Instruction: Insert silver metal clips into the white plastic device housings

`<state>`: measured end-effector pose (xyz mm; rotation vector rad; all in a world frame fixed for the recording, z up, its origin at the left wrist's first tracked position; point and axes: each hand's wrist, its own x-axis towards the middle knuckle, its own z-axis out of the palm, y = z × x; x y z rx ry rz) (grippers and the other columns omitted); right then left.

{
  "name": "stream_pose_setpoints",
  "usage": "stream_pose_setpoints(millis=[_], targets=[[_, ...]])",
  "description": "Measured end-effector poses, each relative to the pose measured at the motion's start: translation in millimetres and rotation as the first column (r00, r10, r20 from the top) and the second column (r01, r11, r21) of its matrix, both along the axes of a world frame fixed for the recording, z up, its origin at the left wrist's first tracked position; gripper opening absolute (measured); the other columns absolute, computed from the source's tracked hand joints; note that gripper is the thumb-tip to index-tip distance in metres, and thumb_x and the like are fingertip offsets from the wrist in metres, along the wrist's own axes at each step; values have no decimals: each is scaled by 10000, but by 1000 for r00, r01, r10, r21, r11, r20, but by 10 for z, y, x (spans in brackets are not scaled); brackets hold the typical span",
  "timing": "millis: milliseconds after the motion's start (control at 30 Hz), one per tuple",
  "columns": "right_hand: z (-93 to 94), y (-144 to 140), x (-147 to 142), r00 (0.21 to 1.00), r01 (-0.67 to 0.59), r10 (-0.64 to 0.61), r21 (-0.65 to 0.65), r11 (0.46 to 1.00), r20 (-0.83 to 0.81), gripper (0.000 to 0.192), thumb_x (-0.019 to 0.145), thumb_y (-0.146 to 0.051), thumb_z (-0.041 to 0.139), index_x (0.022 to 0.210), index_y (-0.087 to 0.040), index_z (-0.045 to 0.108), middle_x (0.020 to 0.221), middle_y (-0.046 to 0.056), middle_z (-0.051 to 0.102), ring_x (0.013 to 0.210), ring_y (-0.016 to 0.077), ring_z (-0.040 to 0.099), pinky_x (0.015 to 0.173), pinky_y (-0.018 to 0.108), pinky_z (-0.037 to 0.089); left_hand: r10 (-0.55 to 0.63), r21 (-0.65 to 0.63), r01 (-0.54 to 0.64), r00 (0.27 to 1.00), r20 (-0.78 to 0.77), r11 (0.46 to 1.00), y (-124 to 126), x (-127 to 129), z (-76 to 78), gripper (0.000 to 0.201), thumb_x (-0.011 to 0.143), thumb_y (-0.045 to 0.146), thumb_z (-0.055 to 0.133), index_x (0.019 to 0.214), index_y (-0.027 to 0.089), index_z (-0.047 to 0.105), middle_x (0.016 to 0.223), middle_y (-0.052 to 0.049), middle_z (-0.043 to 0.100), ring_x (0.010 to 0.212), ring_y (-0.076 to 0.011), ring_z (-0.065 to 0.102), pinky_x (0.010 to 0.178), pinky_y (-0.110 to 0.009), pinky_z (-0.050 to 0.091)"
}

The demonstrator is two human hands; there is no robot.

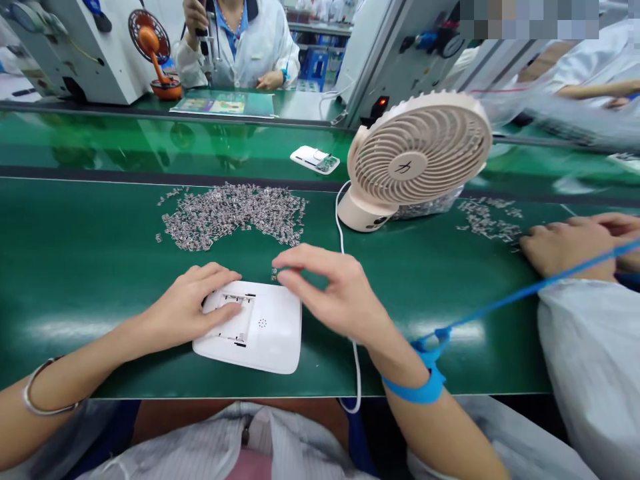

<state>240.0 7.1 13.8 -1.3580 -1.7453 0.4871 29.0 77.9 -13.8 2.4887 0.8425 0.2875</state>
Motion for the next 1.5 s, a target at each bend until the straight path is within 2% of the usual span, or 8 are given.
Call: stream_pose_setpoints(millis=[267,433,600,800,967,1167,1367,1500], targets=[[-357,407,89,996,1,-45,-486,874,-80,201,669,-325,624,731,-134,628,490,-46,464,459,77,402,441,216,324,-19,-35,15,994,-108,999,4,-35,74,362,808,318,462,1143,198,526,1095,-65,549,946,-225,513,847,-408,395],[-377,401,36,996,60,-33,-347,936,83,187,710,-321,554,627,-157,586,486,-40,443,470,73,354,467,218,298,-39,-36,32,983,-182,999,18,-39,110,392,817,309,432,1181,185,506,1101,-76,560,932,-232,519,846,-424,381],[-318,337,150,948,305,-314,-139,942,-54,122,692,-290,552,654,-174,549,568,-15,508,524,97,433,503,222,354,37,27,-32,975,-220,999,52,-82,187,467,766,361,472,1197,179,483,819,-32,625,799,-227,552,820,-431,376],[-330,346,276,956,293,-268,-316,902,120,91,665,-216,532,659,-158,602,515,-18,503,461,91,411,461,228,325,165,146,-141,972,-167,979,73,-132,233,523,755,411,496,1209,155,456,581,25,543,617,-184,518,720,-369,398],[-445,376,171,949,316,-304,-195,929,87,216,722,-217,505,893,-137,611,590,-8,536,511,110,476,512,245,388,133,303,-127,991,3,944,84,-141,158,478,825,410,463,1252,197,451,1041,-96,605,887,-234,558,802,-410,402],[-409,303,68,954,276,-283,-84,958,-95,174,756,-236,539,916,-166,539,746,25,587,642,127,554,594,254,463,-3,416,78,984,-180,906,75,-163,71,487,840,382,474,1310,265,416,1459,-81,264,1242,-397,294,905,-537,358],[-328,183,-63,971,184,-186,-28,983,-150,171,830,-183,476,1001,-195,485,771,7,555,684,114,561,639,245,488,38,655,58,991,-131,754,-92,-104,88,492,796,474,544,1112,98,566,1162,-207,534,846,-269,525,732,-403,428],[-335,101,-204,985,154,-145,98,983,-97,233,835,-135,483,1054,-207,447,823,9,562,724,111,578,679,243,499,54,764,-25,998,-13,645,-139,-84,102,482,803,578,467,853,122,615,657,-65,534,578,-183,441,590,-338,367]])
